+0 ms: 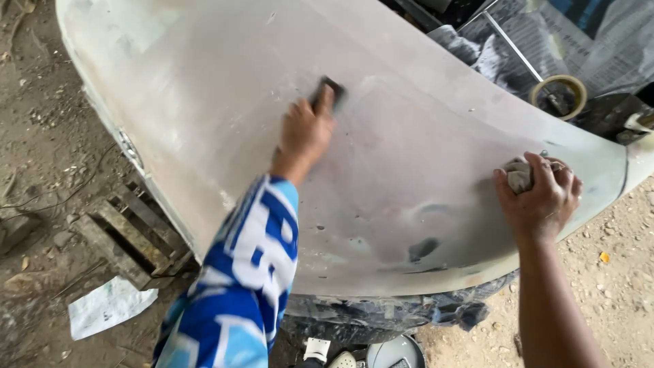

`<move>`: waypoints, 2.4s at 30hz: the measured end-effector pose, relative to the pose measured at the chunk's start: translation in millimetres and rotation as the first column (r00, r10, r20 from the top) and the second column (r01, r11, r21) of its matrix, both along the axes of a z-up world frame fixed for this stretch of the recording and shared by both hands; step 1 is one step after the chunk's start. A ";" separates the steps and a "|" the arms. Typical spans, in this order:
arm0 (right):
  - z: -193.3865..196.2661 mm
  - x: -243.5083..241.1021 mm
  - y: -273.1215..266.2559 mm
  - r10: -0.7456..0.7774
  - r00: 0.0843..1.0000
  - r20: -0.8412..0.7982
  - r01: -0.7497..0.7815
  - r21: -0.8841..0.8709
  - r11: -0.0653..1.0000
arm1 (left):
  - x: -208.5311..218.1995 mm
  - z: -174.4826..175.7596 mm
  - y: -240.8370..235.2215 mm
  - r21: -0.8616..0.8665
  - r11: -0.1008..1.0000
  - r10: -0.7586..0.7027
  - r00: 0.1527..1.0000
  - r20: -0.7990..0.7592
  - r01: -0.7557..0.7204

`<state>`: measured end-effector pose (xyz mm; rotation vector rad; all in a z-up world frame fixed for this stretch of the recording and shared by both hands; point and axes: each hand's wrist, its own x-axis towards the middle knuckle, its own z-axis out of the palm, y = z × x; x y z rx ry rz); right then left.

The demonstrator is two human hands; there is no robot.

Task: The person sands the hood of a white car using a sanding block held in the left hand. They repeatedly wipe the sanded area with a cloth held in the right hand to remove dust. The person moves around the hood, sanding and wiping different sections.

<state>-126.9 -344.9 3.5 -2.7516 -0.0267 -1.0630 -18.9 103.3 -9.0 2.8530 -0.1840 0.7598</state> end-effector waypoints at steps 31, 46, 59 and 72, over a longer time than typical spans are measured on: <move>86.1 6.1 237.2 0.084 0.673 -0.735 0.203 0.292 0.935 | -52.6 0.6 -3.6 -0.622 0.782 0.012 0.997 -0.072 -0.054; 15.6 27.1 243.5 0.410 0.814 -0.411 -0.553 -0.333 0.764 | -21.9 107.7 -26.9 -0.408 0.913 -0.142 0.940 -0.309 0.004; 29.7 100.3 256.0 0.357 0.797 -0.488 -0.556 -0.363 0.748 | -32.2 -13.8 33.6 -0.490 0.871 -0.073 0.997 -0.031 0.048; 57.5 90.3 255.2 0.272 0.778 -0.566 -0.510 -0.315 0.800 | -67.7 -31.0 56.9 -0.507 0.855 -0.031 0.987 0.158 0.108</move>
